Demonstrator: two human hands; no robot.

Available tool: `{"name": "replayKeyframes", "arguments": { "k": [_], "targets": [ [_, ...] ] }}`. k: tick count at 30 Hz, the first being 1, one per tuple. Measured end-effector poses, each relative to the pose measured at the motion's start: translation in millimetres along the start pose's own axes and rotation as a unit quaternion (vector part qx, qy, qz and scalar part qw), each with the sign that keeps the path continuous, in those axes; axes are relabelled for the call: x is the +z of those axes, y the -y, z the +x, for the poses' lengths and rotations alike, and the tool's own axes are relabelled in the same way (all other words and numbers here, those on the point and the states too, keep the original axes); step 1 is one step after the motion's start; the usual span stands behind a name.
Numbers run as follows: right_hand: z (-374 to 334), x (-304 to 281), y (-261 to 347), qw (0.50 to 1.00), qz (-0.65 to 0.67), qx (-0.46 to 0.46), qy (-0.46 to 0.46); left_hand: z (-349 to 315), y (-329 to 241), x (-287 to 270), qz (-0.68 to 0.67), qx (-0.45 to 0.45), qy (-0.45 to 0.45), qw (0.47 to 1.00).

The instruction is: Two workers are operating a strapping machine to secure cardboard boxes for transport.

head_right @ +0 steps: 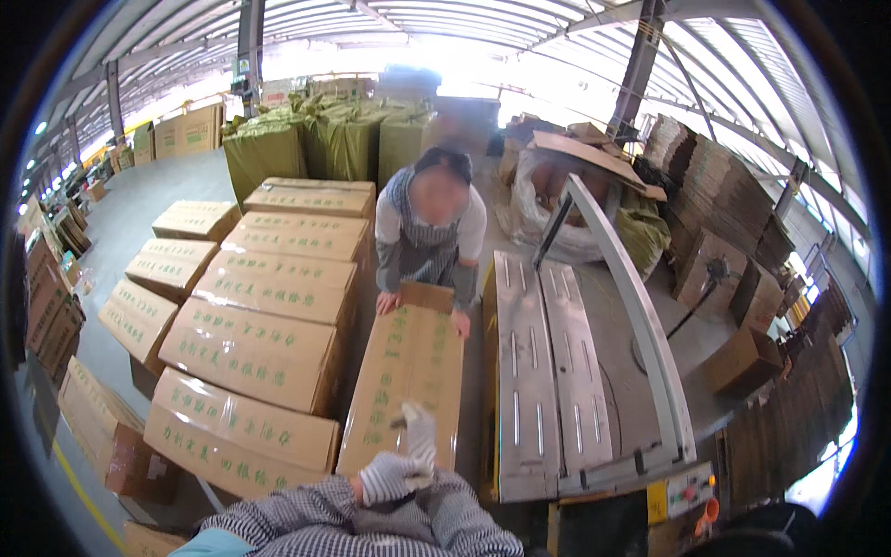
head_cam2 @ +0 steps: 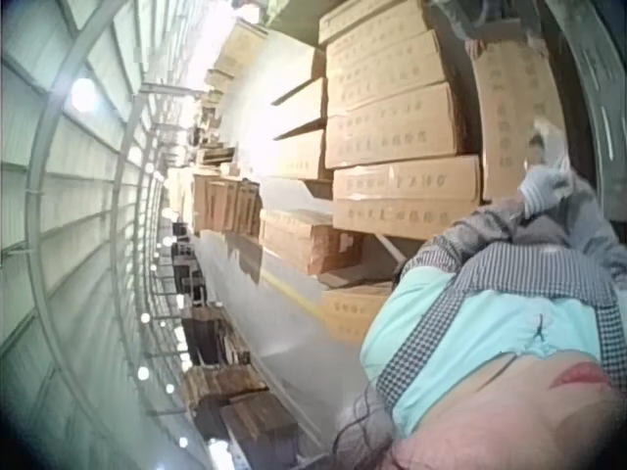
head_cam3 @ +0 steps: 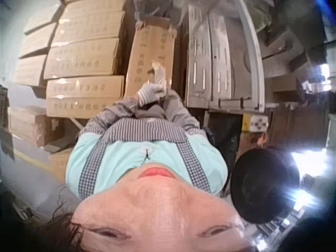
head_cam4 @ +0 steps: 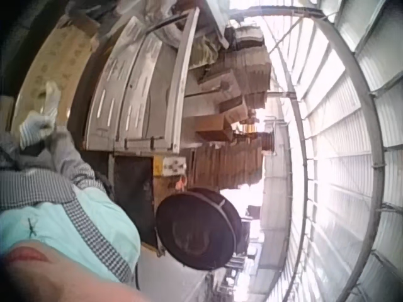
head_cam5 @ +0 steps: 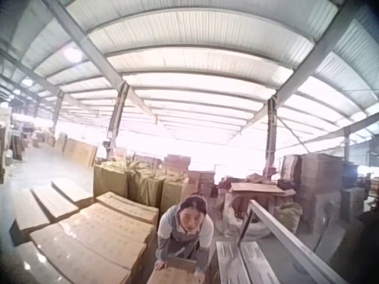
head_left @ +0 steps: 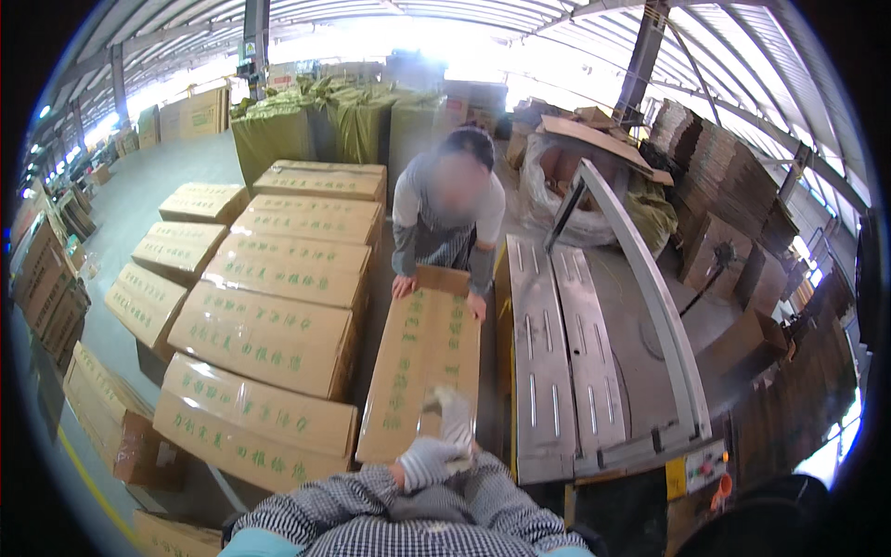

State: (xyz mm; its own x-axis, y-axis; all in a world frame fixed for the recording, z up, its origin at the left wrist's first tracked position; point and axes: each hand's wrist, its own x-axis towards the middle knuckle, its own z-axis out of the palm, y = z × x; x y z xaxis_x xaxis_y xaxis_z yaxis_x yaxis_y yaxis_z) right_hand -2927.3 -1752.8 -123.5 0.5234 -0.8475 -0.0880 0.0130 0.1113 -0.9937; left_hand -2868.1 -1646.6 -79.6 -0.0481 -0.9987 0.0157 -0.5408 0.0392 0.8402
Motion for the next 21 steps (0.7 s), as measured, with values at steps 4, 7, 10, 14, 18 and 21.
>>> {"name": "replayKeyframes", "arguments": {
  "k": [4, 7, 10, 14, 18, 21],
  "targets": [
    [70.0, -94.0, -179.9, 0.962, -0.234, 0.13, 0.051, 48.6, 70.6, 45.7, -0.142, -0.144, 0.073, 0.977],
    [74.0, -126.9, -264.8, 0.81, -0.518, 0.237, 0.14, 54.3, 155.7, 69.1, -0.262, -0.197, 0.072, 0.942],
    [63.5, -162.7, -293.6, 0.828, -0.195, 0.525, -0.017, 60.2, 223.8, 63.7, -0.213, -0.307, -0.047, 0.926],
    [58.5, -178.9, -315.1, 0.767, -0.06, 0.63, -0.106, 57.7, 341.4, 53.7, -0.305, -0.424, -0.139, 0.841],
    [57.8, -173.8, -344.1, 0.74, -0.067, 0.663, -0.088, 44.4, 428.4, 34.1, -0.255, -0.448, -0.171, 0.84],
    [39.6, -190.2, -412.8, 0.782, -0.163, 0.596, -0.076, 58.2, 457.5, 27.6, -0.354, -0.462, -0.241, 0.777]
  ]
}}
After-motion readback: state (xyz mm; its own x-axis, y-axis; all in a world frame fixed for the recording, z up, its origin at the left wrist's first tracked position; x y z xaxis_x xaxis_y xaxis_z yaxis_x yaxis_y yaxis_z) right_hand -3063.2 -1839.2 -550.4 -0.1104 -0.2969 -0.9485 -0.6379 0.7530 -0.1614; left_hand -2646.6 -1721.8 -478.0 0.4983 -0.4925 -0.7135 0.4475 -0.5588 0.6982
